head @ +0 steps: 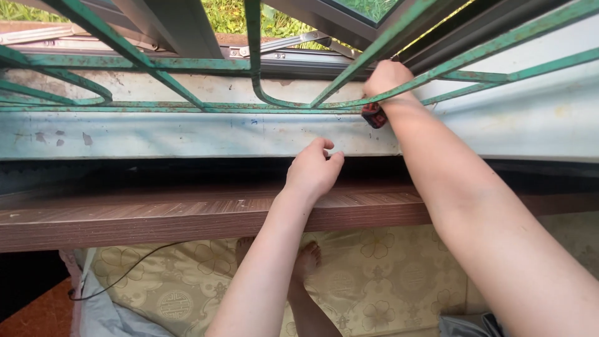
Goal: The recorder uses a cloth to wipe down the glass panes and the metal security grille of a window.
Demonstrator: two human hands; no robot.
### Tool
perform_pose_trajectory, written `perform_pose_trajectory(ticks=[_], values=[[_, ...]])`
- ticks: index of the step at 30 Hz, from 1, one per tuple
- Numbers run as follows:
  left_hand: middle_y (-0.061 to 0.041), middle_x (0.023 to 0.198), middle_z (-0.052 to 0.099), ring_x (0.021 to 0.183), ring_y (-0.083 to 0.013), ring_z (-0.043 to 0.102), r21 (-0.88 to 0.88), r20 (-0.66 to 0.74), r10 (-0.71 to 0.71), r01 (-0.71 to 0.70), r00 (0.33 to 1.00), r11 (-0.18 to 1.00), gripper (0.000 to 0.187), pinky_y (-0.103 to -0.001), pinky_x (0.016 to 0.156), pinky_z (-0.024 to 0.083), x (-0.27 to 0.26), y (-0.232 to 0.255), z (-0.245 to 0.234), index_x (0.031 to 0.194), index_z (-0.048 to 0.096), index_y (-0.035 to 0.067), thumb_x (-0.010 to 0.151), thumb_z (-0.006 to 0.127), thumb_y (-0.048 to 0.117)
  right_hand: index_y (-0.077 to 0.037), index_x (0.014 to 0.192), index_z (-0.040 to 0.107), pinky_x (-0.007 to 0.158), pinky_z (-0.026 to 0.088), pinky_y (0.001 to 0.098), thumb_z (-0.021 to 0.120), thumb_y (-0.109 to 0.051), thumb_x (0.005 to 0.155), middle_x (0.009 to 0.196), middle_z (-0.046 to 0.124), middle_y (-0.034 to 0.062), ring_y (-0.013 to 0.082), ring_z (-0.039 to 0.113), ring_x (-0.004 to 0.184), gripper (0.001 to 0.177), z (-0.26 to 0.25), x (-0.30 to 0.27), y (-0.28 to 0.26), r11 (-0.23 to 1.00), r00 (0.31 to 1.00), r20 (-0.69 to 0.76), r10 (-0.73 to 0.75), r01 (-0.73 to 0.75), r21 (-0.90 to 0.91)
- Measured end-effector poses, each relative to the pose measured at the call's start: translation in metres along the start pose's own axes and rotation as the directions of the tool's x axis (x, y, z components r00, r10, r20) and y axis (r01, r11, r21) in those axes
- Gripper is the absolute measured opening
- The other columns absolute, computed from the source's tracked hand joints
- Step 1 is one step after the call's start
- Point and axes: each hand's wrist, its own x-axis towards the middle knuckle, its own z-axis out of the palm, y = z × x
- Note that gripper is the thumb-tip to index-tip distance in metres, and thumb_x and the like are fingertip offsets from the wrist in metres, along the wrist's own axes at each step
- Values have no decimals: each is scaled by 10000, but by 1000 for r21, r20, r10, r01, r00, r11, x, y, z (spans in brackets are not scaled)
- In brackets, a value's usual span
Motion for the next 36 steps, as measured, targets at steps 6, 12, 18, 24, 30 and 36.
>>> perform_pose_trajectory(ticks=[6, 12, 18, 24, 30, 36], values=[[-109, 1218, 711, 1146, -297, 674, -35, -16, -14, 13, 1000, 999, 500, -425, 993, 509, -6, 4, -2, 1296, 623, 146, 878, 641, 419, -81, 1042, 742, 819, 569, 309, 936, -292, 714, 981, 722, 58, 169, 681, 918, 436, -8, -17, -29, 626, 911, -70, -407, 334, 705], [-112, 1260, 690, 1179, -307, 651, 16, -40, -10, 11, 999, 1000, 480, -454, 997, 500, -10, 11, -9, 1286, 623, 139, 889, 626, 409, -70, 1024, 729, 753, 550, 424, 848, -259, 816, 940, 738, 136, 298, 690, 865, 305, -12, -17, 9, 904, 886, -308, -346, 402, 142], [-106, 1290, 670, 1201, -307, 633, 55, -8, -30, 31, 1000, 998, 472, -456, 1005, 494, -13, 14, -9, 1299, 607, 144, 905, 604, 404, -33, 1026, 743, 789, 545, 461, 792, -220, 743, 972, 726, 199, 361, 679, 888, 343, -12, -27, -15, 906, 910, -13, -415, 414, 92], [-118, 1292, 668, 1216, -310, 625, 82, 3, -58, 58, 998, 995, 487, -454, 1024, 489, -10, 12, -6, 1318, 601, 150, 907, 608, 409, -28, 1179, 716, 861, 583, 306, 672, 93, 824, 1109, 728, 84, 159, 690, 973, 377, -8, -53, -4, 271, 918, -105, -382, 220, 937], [-152, 1392, 606, 1247, -334, 612, 76, -35, -8, 11, 999, 997, 652, -471, 1035, 483, -12, 12, -6, 1480, 451, 162, 895, 632, 387, -64, 1220, 571, 889, 629, 358, 530, 114, 831, 1176, 670, 106, 209, 702, 1038, 430, 1, -139, 7, -251, 990, 80, 116, -49, 967], [-305, 1565, 296, 1244, -433, 520, -7, -132, 239, -242, 962, 970, 1219, -471, 958, 487, -8, 2, -2, 1639, 82, 251, 693, 850, 233, -105, 1252, 575, 964, 543, 402, 607, 28, 888, 1194, 649, 90, 213, 653, 1082, 388, -41, -203, -12, -221, 953, 296, -62, -302, 927]])
